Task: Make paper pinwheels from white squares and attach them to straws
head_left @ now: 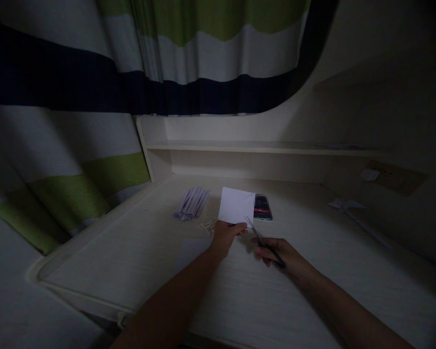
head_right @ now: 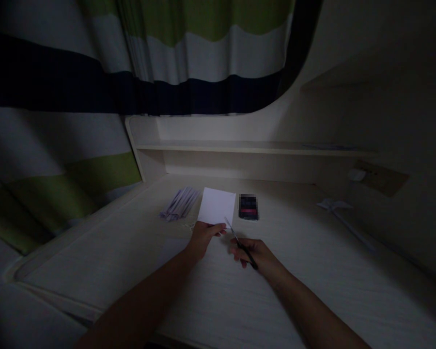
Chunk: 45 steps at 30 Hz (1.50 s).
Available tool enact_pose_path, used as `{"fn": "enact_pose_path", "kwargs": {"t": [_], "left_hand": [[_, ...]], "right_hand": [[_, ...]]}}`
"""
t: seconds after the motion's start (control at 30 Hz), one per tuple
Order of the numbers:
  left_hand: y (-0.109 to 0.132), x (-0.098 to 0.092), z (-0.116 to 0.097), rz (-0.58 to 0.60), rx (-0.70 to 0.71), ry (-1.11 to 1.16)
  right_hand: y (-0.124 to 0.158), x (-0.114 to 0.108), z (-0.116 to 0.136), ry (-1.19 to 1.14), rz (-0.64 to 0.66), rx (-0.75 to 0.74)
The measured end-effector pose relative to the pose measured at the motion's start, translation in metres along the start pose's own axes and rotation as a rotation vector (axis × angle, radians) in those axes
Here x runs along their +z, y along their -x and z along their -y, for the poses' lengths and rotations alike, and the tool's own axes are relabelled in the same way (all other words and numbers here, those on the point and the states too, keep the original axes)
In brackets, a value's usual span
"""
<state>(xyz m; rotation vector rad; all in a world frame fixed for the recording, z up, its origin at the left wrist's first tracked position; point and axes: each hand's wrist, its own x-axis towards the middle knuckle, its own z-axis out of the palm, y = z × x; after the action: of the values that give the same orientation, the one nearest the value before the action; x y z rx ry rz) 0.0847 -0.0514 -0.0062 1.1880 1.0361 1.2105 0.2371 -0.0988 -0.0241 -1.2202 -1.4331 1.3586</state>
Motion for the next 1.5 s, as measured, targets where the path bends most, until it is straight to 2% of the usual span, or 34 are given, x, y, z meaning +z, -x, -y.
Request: {"fn": "enact_pose_path", "kwargs": {"t": [0.37,0.7,0.87,1.07,1.2,1.5], "left_hand": [[-0.002,-0.001,0.003,0.042,0.032,0.024],[-0.003,-0.001,0.006,0.027,0.029,0.047],[-0.002,-0.001,0.002,0.035,0.020,0.058],[0.003,-0.001,-0.002,0.122,0.035,0.119],[0.002,-0.001,-0.001,0.137,0.032,0.115],[0.005,0.001,-0.005,0.135,0.020,0.179]], "right_hand": [[-0.001,-0.001,-0.002,0.009,-0.013,0.004],[0.001,0.001,-0.001,0.038,-0.074,0.035],[-0.001,-0.001,-0.004,0.033,-0.053,0.031],[-0.001,0.000,-0.002,0.031,-0.018,-0.013],[0.000,0.000,-0.002,0.041,-0.012,-0.030],[0.002,0.000,-0.002,0.102,-0.075,0.033]]}}
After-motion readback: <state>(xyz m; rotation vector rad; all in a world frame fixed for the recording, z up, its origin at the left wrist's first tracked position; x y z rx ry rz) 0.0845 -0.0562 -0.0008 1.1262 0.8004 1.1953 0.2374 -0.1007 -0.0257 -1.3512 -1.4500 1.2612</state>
